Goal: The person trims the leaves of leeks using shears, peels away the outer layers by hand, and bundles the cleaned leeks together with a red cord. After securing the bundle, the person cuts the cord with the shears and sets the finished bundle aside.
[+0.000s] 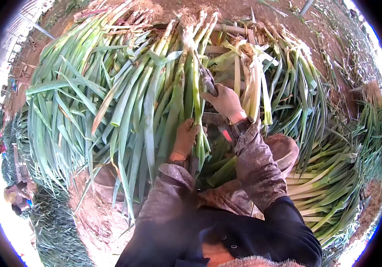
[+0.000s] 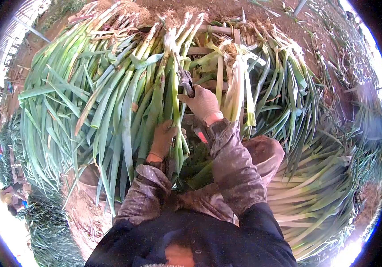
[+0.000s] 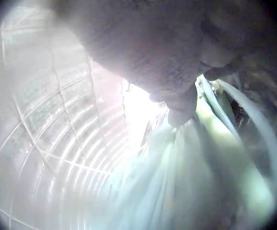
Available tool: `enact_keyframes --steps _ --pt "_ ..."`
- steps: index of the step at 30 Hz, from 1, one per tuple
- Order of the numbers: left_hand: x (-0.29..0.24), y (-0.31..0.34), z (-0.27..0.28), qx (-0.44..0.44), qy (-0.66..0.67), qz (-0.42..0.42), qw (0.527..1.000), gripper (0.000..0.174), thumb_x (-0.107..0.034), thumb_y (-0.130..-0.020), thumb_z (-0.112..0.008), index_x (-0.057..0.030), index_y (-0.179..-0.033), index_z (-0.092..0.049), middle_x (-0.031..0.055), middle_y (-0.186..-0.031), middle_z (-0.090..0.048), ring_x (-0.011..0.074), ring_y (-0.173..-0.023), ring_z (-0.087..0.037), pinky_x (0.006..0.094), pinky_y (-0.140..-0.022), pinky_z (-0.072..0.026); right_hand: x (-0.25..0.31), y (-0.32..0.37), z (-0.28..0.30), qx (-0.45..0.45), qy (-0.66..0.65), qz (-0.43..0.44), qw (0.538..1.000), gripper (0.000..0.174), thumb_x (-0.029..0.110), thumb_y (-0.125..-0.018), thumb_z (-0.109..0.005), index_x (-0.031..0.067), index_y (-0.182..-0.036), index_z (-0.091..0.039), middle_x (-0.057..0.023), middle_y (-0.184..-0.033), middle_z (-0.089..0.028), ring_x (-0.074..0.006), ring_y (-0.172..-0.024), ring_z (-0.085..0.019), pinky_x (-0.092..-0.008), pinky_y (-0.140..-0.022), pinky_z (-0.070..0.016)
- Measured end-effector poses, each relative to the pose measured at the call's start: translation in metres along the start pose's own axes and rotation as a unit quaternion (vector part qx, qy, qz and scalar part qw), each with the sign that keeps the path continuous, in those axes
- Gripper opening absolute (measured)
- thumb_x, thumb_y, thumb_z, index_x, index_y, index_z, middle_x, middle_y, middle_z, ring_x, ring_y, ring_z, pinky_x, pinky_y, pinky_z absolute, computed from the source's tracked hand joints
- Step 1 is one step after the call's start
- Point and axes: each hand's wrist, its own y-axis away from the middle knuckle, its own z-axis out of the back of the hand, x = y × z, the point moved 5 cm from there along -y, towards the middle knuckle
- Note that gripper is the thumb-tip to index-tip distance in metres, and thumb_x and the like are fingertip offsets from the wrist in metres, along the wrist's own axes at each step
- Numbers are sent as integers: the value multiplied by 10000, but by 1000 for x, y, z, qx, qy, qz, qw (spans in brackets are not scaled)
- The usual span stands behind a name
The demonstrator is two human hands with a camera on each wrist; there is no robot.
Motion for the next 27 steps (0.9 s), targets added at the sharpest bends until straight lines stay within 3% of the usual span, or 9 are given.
enact_keyframes --steps 10,15,17,19,21,22,24,25,27 --pt "0 -3 6 20 16 -15 1000 330 -195 -965 -561 50 -1186 -589 110 -925 -703 184 -801 -694 319 -735 -565 15 -93 -5 15 12 21 1000 723 688 -791 -665 -18 -942 -700 -237 -875 -705 -400 -879 -695 -470 -810 -533" --pt "4 -4 3 25 1 -32 999 288 -192 -962 -564 27 -1145 -605 98 -924 -703 181 -787 -689 323 -717 -555 9 -67 4 5 -24 6 1000 650 635 -819 -661 -12 -878 -671 -242 -811 -681 -412 -843 -680 -477 -767 -503" --pt "5 -2 -8 41 8 -64 997 266 -190 -957 -565 21 -1110 -613 91 -917 -701 181 -795 -687 324 -706 -549 -14 -43 5 -2 -75 0 997 565 565 -872 -676 4 -939 -672 -142 -734 -644 -261 -705 -638 -407 -713 -494" --pt "17 -7 -30 40 -223 -79 971 277 -195 -896 -607 19 -1072 -616 202 -875 -693 270 -796 -697 369 -708 -540 -33 -12 14 -23 -123 -48 991 536 530 -892 -685 -3 -941 -653 -60 -692 -572 -170 -663 -544 -356 -665 -470" --pt "43 -2 -66 22 -311 -192 930 323 -198 -862 -647 14 -1104 -617 279 -854 -661 383 -770 -681 428 -716 -541 -45 19 23 -21 -178 -89 980 537 514 -902 -685 -16 -982 -647 -20 -684 -530 -147 -651 -505 -332 -633 -454" --pt "46 7 -84 18 -366 -175 914 323 -188 -857 -650 11 -1109 -619 288 -854 -652 410 -781 -670 447 -722 -540 -43 36 29 -37 -184 -102 977 599 576 -873 -678 -4 -1025 -680 -139 -747 -640 -259 -740 -651 -393 -736 -494" --pt "22 24 -100 33 -453 -144 879 265 -131 -868 -626 -14 -1105 -628 259 -919 -659 412 -815 -665 488 -744 -542 -32 62 29 -21 -173 -74 982 592 553 -888 -683 -15 -1053 -661 -150 -733 -630 -268 -711 -631 -396 -711 -491" --pt "5 24 -91 5 -460 -185 868 253 -121 -874 -619 -24 -1107 -630 245 -932 -659 409 -831 -663 484 -748 -543 -27 71 26 -28 -180 -41 983 587 541 -895 -685 -21 -1060 -654 -150 -725 -623 -271 -705 -629 -399 -701 -490" --pt "-34 18 -55 -51 -473 -267 838 233 -101 -885 -605 -45 -1110 -635 217 -958 -658 401 -862 -657 477 -756 -546 -35 81 16 40 -139 -94 985 564 526 -897 -697 -17 -1033 -620 -159 -754 -640 -288 -751 -677 -391 -742 -518"
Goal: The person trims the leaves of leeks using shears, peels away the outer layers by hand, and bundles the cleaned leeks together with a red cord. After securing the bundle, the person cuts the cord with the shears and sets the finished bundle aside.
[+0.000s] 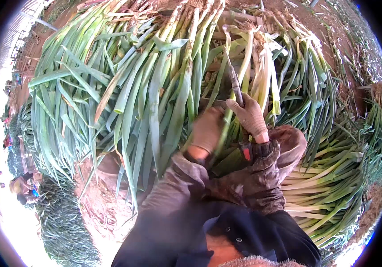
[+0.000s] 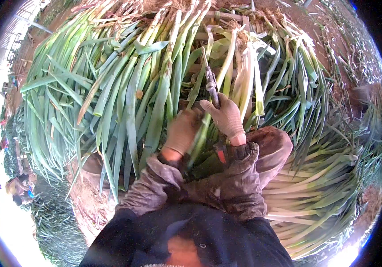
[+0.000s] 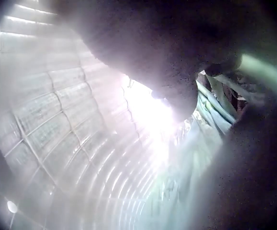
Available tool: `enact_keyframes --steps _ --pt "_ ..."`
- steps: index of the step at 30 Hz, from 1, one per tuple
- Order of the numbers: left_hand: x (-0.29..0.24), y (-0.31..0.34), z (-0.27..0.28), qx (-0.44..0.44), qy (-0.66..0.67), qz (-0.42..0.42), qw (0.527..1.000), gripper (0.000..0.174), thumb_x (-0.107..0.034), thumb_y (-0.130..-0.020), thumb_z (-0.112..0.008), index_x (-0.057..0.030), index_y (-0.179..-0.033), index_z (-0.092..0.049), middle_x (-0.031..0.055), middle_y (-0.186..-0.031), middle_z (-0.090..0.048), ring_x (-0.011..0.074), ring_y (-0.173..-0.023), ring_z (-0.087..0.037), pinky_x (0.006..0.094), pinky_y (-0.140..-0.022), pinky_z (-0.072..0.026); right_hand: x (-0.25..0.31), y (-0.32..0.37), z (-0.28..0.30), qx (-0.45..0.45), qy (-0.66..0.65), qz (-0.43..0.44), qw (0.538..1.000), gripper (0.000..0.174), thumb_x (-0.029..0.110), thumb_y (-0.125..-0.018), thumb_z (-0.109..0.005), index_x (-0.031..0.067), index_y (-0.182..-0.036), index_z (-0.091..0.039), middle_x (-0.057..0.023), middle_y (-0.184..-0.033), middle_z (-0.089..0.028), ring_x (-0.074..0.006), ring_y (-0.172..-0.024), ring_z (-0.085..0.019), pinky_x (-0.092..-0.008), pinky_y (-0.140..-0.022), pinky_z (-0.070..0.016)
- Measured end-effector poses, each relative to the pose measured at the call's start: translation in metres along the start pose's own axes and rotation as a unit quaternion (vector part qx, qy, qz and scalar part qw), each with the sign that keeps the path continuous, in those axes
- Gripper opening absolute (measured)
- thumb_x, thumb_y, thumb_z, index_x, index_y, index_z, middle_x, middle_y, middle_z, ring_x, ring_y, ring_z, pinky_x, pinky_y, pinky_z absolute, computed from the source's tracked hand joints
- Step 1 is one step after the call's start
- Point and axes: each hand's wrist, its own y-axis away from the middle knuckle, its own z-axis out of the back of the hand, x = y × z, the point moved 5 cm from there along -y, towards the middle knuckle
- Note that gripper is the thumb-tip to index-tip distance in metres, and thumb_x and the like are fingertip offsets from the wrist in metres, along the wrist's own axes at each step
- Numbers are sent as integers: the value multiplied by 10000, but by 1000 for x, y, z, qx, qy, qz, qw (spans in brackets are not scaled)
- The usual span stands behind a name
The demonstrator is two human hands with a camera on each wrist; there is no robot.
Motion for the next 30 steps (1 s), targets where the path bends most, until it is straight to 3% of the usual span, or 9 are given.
enact_keyframes --steps 2,4,7,12,15,20,25,28,30 --pt "24 -20 61 -30 -126 136 982 166 -109 -919 -592 -60 -1071 -635 187 -1023 -648 390 -884 -672 462 -794 -549 17 20 -11 20 17 2 1000 582 540 -874 -716 7 -1081 -610 -178 -806 -665 -290 -775 -693 -402 -779 -540" --pt "55 -35 86 -117 -266 112 950 180 -157 -888 -657 -77 -1046 -628 162 -1049 -637 357 -887 -675 437 -793 -557 15 32 -41 50 32 60 996 640 538 -851 -739 25 -1208 -602 -204 -883 -694 -365 -841 -703 -430 -785 -546" --pt "98 -54 74 -6 -345 103 933 293 -227 -836 -730 -93 -1073 -624 168 -1119 -626 337 -937 -682 428 -788 -568 21 50 -61 103 -1 33 994 658 511 -854 -739 18 -1264 -590 -225 -887 -691 -384 -874 -698 -429 -790 -538" --pt "81 -55 46 20 -277 167 946 481 -300 -772 -791 -74 -1145 -588 212 -1134 -582 425 -890 -681 516 -745 -563 13 65 -49 61 -35 -16 997 609 487 -859 -734 19 -1222 -594 -209 -854 -693 -374 -832 -705 -437 -768 -537" --pt "64 -43 26 -3 -204 215 955 430 -287 -813 -753 -71 -1153 -604 193 -1106 -585 412 -908 -682 493 -788 -563 7 74 -52 54 21 34 998 583 504 -851 -736 35 -1166 -590 -218 -818 -679 -413 -818 -686 -460 -738 -528" --pt "125 -36 34 -93 -2 145 985 276 -216 -920 -629 -104 -1157 -717 197 -1068 -712 383 -968 -688 458 -845 -544 4 91 -59 70 50 31 996 570 537 -831 -743 56 -1091 -582 -230 -783 -659 -457 -802 -656 -499 -698 -506" --pt "105 -46 46 -33 -120 161 979 446 -336 -809 -774 -42 -1129 -675 191 -973 -730 379 -935 -702 453 -805 -547 16 98 -69 48 40 51 997 679 516 -827 -750 3 -1237 -575 -226 -805 -687 -428 -811 -686 -485 -717 -534" --pt "94 -59 35 21 -181 227 957 549 -395 -712 -848 -31 -1063 -634 227 -949 -722 405 -893 -704 481 -765 -548 10 88 -70 24 38 48 998 640 509 -829 -751 16 -1203 -586 -221 -799 -686 -430 -804 -683 -489 -714 -531" --pt "98 -61 29 -5 -95 231 968 653 -459 -628 -892 -6 -1010 -619 266 -908 -701 455 -885 -687 506 -764 -539 10 86 -64 26 47 39 998 605 510 -830 -750 28 -1160 -593 -223 -800 -684 -433 -804 -681 -494 -706 -529"
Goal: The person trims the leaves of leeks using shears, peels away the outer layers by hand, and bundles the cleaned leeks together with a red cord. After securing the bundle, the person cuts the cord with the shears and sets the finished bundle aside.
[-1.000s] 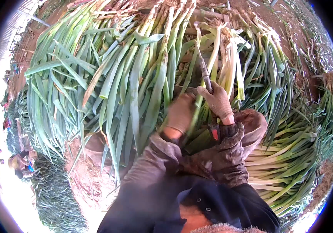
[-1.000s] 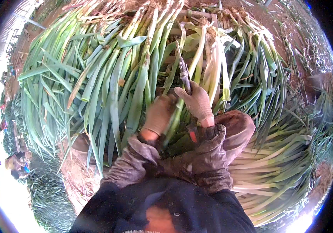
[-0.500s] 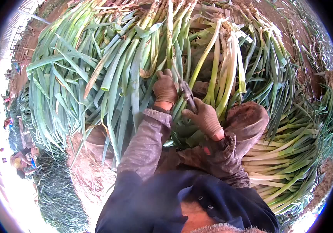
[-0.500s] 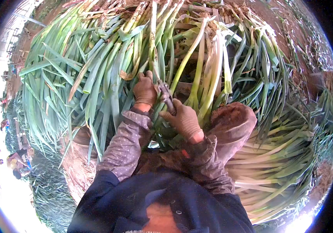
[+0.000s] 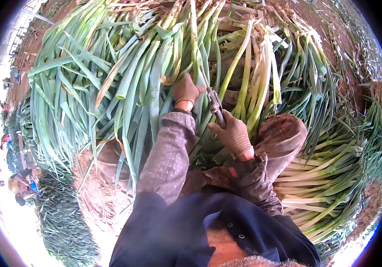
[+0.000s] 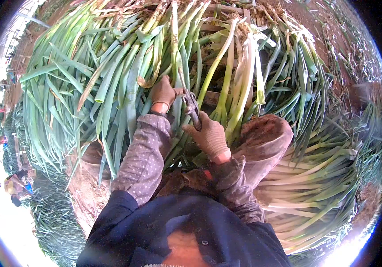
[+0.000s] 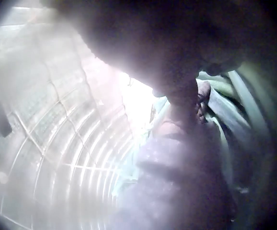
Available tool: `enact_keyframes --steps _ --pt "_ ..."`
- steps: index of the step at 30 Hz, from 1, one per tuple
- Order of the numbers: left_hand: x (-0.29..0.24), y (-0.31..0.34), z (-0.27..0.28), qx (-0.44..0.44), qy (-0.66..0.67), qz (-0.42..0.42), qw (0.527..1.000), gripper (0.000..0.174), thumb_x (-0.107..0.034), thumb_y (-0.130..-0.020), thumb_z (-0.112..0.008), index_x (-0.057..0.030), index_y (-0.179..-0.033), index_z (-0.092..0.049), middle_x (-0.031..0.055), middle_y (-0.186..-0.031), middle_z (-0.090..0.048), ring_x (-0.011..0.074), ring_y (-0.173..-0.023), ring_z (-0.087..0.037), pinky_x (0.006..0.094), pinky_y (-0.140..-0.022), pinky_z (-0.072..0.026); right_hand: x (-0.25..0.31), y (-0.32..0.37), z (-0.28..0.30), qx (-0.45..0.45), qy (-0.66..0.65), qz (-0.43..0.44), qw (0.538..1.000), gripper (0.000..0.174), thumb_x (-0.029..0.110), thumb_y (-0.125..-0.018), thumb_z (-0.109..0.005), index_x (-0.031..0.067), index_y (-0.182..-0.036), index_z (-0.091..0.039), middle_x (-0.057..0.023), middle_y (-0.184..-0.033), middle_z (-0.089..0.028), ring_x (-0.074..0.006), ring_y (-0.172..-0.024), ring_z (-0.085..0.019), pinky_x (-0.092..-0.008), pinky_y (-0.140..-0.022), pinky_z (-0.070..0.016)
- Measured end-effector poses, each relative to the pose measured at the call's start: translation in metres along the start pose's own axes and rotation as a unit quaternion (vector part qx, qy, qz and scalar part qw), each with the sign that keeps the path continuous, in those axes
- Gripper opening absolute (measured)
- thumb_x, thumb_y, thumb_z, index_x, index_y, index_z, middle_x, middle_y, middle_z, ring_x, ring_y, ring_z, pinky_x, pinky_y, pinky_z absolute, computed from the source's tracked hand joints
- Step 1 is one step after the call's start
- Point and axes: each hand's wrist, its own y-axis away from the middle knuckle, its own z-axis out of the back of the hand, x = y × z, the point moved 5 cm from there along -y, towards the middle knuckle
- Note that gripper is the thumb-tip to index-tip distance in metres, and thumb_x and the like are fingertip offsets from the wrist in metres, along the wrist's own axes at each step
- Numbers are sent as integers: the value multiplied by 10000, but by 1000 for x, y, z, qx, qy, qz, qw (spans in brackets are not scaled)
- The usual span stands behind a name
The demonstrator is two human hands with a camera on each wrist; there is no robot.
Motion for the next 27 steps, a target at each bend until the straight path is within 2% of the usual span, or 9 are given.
enact_keyframes --steps 2,4,6,14,15,18,19,22,27 --pt "6 0 -21 59 42 48 996 734 -486 -612 -900 -16 -1091 -601 242 -963 -715 407 -919 -703 473 -797 -535 1 6 7 13 0 1 1000 592 510 -832 -749 33 -1146 -593 -224 -801 -682 -435 -806 -679 -496 -700 -527" --pt "8 6 -36 99 137 21 985 695 -449 -614 -909 4 -1055 -621 255 -998 -704 420 -953 -688 473 -834 -523 -2 20 13 4 9 17 1000 620 519 -830 -749 29 -1175 -587 -235 -808 -681 -443 -812 -676 -498 -693 -524" --pt "6 21 -34 59 157 -11 986 731 -426 -586 -933 101 -979 -613 315 -960 -684 405 -929 -703 440 -828 -532 -9 37 15 -2 12 7 1000 648 530 -828 -746 27 -1201 -581 -243 -817 -681 -447 -820 -675 -499 -693 -523" --pt "-5 42 -18 71 114 -6 991 707 -511 -651 -892 12 -1045 -626 240 -986 -717 428 -938 -695 479 -822 -545 -16 46 8 2 -11 18 1000 626 501 -844 -736 21 -1217 -586 -253 -823 -677 -450 -823 -671 -508 -697 -517" --pt "-5 41 -19 74 96 -15 993 659 -518 -719 -847 8 -1050 -626 256 -949 -711 452 -916 -686 499 -810 -537 -15 40 7 -1 -1 18 1000 615 496 -843 -739 21 -1203 -590 -250 -814 -675 -449 -818 -670 -506 -692 -516" --pt "-3 41 -17 74 59 -16 995 641 -562 -788 -770 3 -1052 -625 281 -904 -697 473 -890 -674 520 -799 -526 -12 20 7 -1 15 20 1000 584 488 -841 -745 23 -1163 -598 -240 -791 -669 -445 -803 -669 -501 -680 -514" --pt "-2 41 -17 57 44 -29 997 589 -580 -879 -659 -17 -1050 -631 288 -884 -688 486 -878 -661 546 -792 -512 -8 15 8 4 11 20 1000 577 491 -840 -745 26 -1150 -599 -236 -783 -667 -444 -798 -669 -499 -677 -514" --pt "5 38 -16 13 124 -64 990 599 -593 -945 -569 6 -965 -598 307 -906 -649 513 -907 -615 547 -755 -486 -7 14 7 -1 28 25 999 571 518 -837 -739 38 -1112 -595 -225 -754 -657 -442 -775 -667 -498 -662 -509" --pt "8 36 -24 31 70 -39 996 555 -568 -957 -554 -18 -970 -631 290 -918 -662 497 -909 -626 556 -765 -487 -11 33 3 0 21 30 999 543 529 -831 -740 47 -1026 -583 -219 -736 -652 -446 -744 -661 -505 -636 -503"
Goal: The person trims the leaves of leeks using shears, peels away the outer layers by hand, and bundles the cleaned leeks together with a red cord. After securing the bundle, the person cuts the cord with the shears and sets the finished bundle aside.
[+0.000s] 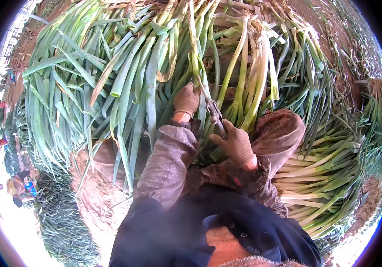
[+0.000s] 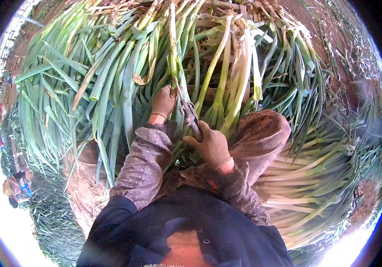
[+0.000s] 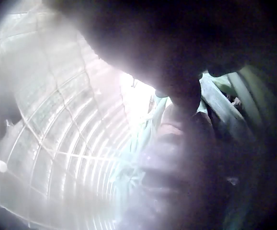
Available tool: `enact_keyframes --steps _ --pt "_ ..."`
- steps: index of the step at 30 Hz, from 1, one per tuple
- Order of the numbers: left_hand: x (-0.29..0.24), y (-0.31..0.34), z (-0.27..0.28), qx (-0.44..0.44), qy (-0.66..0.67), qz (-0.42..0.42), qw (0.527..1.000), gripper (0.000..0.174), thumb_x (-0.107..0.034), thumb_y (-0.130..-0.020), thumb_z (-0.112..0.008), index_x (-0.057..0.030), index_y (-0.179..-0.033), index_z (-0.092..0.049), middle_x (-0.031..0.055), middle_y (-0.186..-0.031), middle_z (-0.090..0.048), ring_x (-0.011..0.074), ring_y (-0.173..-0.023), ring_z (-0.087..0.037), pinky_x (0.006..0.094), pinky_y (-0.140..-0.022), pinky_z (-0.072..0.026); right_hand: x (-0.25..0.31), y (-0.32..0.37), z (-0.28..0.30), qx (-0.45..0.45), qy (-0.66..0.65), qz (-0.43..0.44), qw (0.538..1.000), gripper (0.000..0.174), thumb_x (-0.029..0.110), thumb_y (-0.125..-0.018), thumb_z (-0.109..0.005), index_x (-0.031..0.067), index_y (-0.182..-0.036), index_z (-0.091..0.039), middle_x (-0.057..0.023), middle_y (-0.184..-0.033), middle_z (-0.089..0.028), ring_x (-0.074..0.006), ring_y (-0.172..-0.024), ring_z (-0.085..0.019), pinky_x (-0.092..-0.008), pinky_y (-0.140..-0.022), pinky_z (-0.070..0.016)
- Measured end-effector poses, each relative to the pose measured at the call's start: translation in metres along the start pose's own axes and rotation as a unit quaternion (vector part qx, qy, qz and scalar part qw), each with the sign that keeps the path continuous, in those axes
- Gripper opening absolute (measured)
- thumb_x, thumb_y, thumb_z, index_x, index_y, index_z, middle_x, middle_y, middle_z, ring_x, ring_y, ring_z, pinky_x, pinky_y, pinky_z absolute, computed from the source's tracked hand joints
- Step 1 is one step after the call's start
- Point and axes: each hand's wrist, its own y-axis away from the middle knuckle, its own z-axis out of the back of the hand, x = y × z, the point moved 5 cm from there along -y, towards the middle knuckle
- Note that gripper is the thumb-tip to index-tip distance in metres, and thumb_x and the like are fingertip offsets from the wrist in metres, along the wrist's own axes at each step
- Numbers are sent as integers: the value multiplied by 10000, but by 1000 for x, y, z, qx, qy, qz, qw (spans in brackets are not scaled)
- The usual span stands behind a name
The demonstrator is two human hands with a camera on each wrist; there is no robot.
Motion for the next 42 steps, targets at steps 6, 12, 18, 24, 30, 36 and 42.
enact_keyframes --steps 6,12,18,24,30,36,42 --pt "3 -1 -5 6 -10 -10 1000 545 -583 -957 -529 -51 -1003 -637 266 -924 -685 477 -913 -647 557 -779 -506 12 -41 3 -18 29 -2 999 560 540 -830 -732 43 -1047 -589 -216 -759 -672 -445 -757 -666 -513 -659 -511" --pt "-1 5 -3 -4 11 -13 1000 500 -542 -964 -534 -53 -930 -631 248 -902 -685 470 -909 -647 555 -779 -501 14 -43 3 -26 52 -18 998 562 560 -819 -732 54 -1030 -605 -207 -759 -680 -437 -761 -672 -504 -670 -517" --pt "-7 4 0 15 4 2 1000 430 -486 -960 -560 -62 -917 -623 237 -934 -687 463 -917 -642 555 -770 -494 18 -109 13 -71 63 21 995 541 557 -834 -713 39 -965 -628 -203 -742 -675 -422 -766 -675 -498 -680 -520" --pt "-9 5 1 13 17 22 1000 427 -488 -960 -564 -69 -934 -645 227 -942 -693 461 -909 -643 560 -768 -489 24 -169 24 -53 84 3 995 601 591 -825 -700 14 -987 -656 -229 -864 -705 -424 -858 -684 -487 -765 -534" --pt "-8 5 0 -3 14 -9 1000 444 -472 -960 -579 -33 -919 -633 243 -897 -680 470 -865 -636 569 -743 -472 30 -226 28 -75 89 15 993 660 628 -819 -682 -5 -1004 -674 -245 -891 -704 -410 -891 -691 -477 -803 -532" --pt "-19 9 0 5 37 -15 999 463 -474 -956 -575 -15 -903 -608 261 -877 -668 492 -858 -625 569 -735 -469 36 -254 43 -29 71 -4 997 664 629 -812 -677 -4 -1007 -711 -239 -923 -711 -388 -916 -700 -455 -825 -536" --pt "-50 20 -49 61 39 -24 997 438 -513 -948 -547 -84 -981 -627 250 -874 -688 476 -860 -656 551 -770 -503 -26 -204 69 -75 12 -44 996 596 578 -859 -679 3 -1014 -693 -182 -826 -697 -335 -830 -693 -422 -772 -517"
